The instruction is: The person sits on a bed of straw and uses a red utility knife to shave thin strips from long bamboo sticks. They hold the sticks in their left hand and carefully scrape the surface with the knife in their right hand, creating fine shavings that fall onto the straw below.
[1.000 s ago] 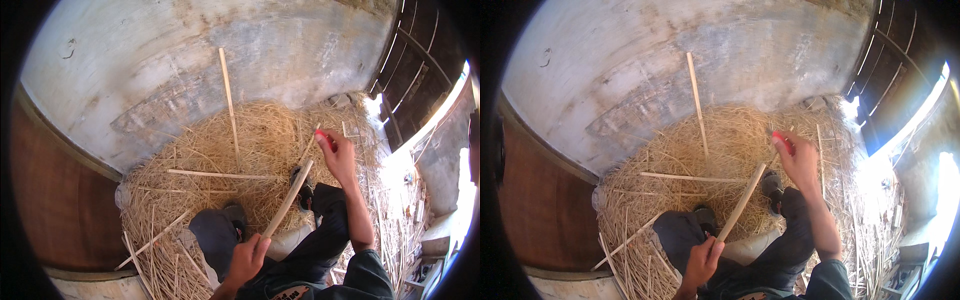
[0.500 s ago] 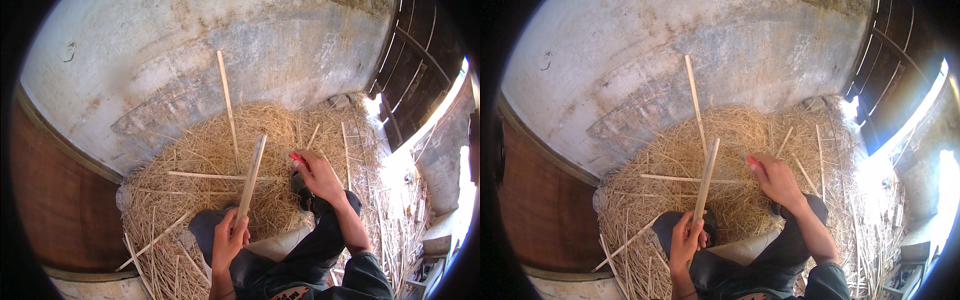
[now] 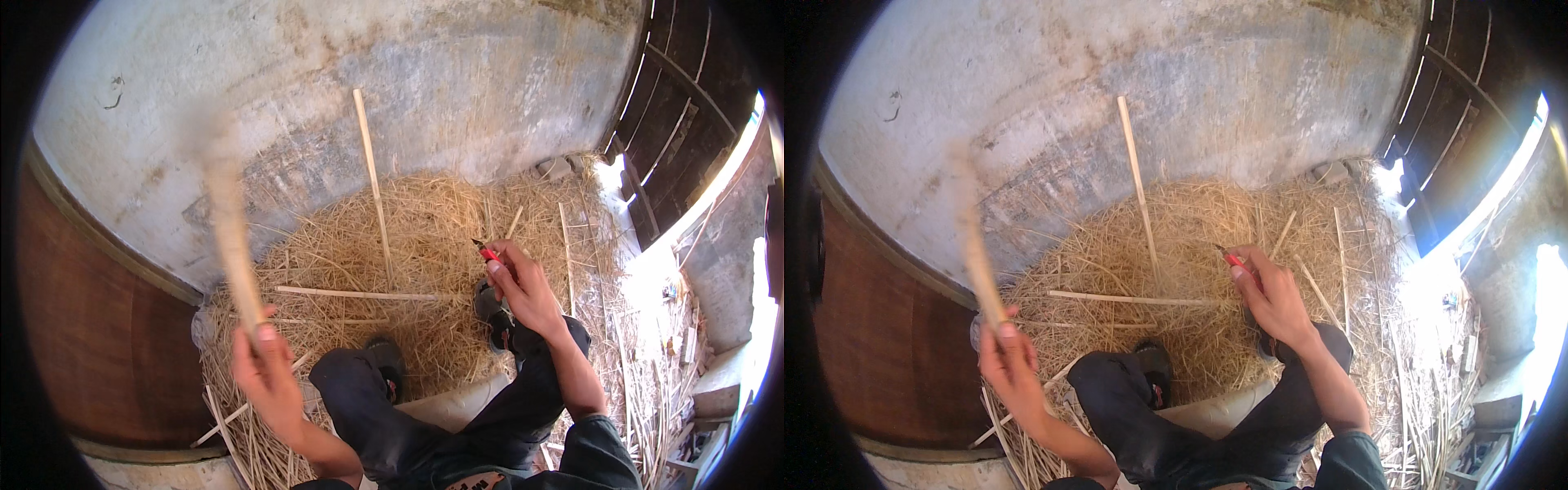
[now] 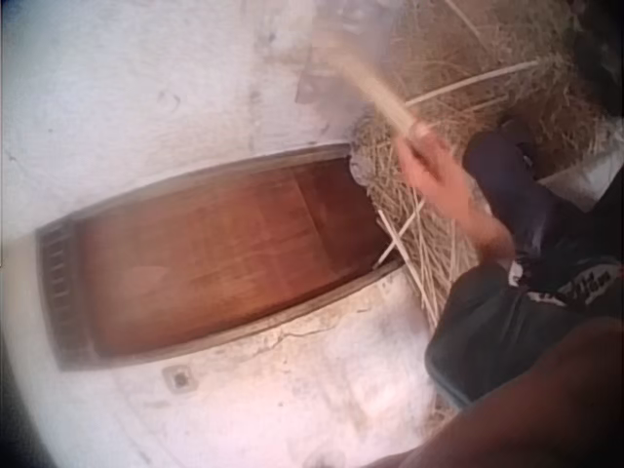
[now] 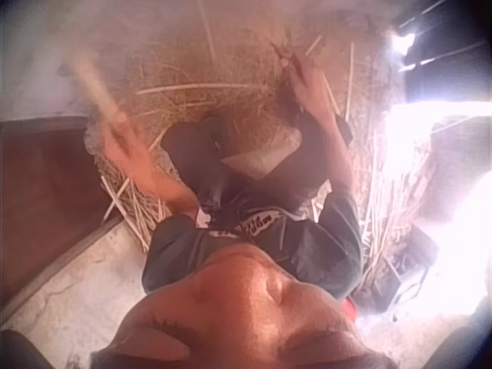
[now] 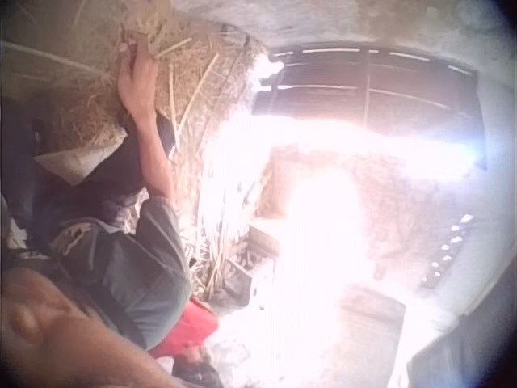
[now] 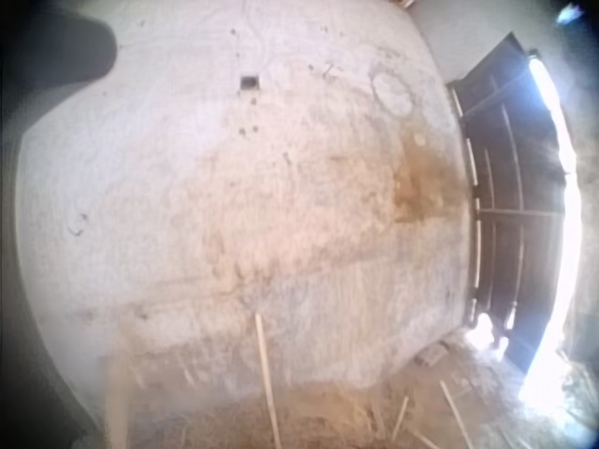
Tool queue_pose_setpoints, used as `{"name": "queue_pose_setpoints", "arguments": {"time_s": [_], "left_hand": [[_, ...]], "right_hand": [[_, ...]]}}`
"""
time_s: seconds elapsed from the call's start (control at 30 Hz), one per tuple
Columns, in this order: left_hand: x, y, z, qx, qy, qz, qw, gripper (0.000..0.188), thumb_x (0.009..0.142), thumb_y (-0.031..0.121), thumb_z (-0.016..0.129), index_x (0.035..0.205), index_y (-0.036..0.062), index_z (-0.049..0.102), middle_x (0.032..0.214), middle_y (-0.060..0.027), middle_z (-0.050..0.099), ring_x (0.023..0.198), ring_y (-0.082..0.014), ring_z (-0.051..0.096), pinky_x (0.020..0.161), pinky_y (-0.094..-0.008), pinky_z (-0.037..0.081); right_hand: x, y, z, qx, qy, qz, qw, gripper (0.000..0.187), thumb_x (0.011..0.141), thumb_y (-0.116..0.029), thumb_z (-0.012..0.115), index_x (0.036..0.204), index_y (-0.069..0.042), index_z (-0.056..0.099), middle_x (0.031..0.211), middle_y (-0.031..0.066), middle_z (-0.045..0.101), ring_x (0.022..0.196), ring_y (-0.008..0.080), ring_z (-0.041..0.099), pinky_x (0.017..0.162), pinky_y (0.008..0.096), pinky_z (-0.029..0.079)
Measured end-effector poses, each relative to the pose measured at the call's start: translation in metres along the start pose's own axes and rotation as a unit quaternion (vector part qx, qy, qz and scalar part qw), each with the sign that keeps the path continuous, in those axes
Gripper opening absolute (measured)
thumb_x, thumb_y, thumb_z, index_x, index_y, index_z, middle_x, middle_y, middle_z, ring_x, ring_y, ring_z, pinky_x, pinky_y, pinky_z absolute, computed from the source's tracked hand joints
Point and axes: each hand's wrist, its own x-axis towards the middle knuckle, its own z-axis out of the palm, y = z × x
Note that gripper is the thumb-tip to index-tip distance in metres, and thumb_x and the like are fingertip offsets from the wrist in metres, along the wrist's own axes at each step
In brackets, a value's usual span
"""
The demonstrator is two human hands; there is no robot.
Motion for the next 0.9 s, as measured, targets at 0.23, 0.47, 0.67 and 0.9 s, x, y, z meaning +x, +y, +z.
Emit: {"name": "queue_pose_setpoints", "arguments": {"time_s": [0.23,0.47,0.67,0.9], "left_hand": [[0.032,0.008,-0.04,-0.18,0.243,0.068,0.951,0.038,0.118,0.04,0.053,0.129,0.0063,0.065,0.08,0.0034,0.047,0.067,-0.0041,0.041,0.057,-0.0218,0.031],[0.041,-0.011,-0.016,-0.347,0.193,0.031,0.917,0.039,0.117,0.044,0.052,0.125,0.0073,0.06,0.077,0.0015,0.045,0.064,-0.0087,0.041,0.058,-0.0243,0.034],[0.046,0.003,0.052,-0.208,0.079,0.055,0.973,0.031,0.118,0.035,0.052,0.121,0.0055,0.061,0.078,0.0021,0.046,0.067,-0.0065,0.044,0.057,-0.024,0.037],[0.058,0.026,0.06,-0.021,0.009,0.156,0.987,0.028,0.117,0.028,0.055,0.12,0.0029,0.068,0.073,0.0019,0.05,0.064,-0.0066,0.047,0.057,-0.0287,0.038]], "right_hand": [[-0.002,-0.021,0.0,0.07,-0.032,0.021,0.997,0.035,0.114,-0.012,0.053,0.148,-0.009,0.046,0.077,0.0065,0.068,0.057,0.0141,0.062,0.057,0.0328,0.05],[0.001,-0.013,0.003,0.064,-0.038,0.012,0.997,0.021,0.115,-0.012,0.051,0.136,-0.008,0.05,0.081,0.0057,0.069,0.054,0.012,0.059,0.054,0.0284,0.048],[-0.001,-0.027,0.004,0.03,-0.042,0.028,0.998,0.031,0.115,-0.014,0.05,0.146,-0.011,0.053,0.083,0.0086,0.073,0.054,0.015,0.065,0.058,0.0322,0.053],[0.002,-0.013,0.002,0.021,-0.048,0.012,0.999,0.052,0.115,-0.011,0.048,0.166,-0.012,0.043,0.083,0.0063,0.073,0.053,0.0126,0.062,0.054,0.029,0.052]]}}
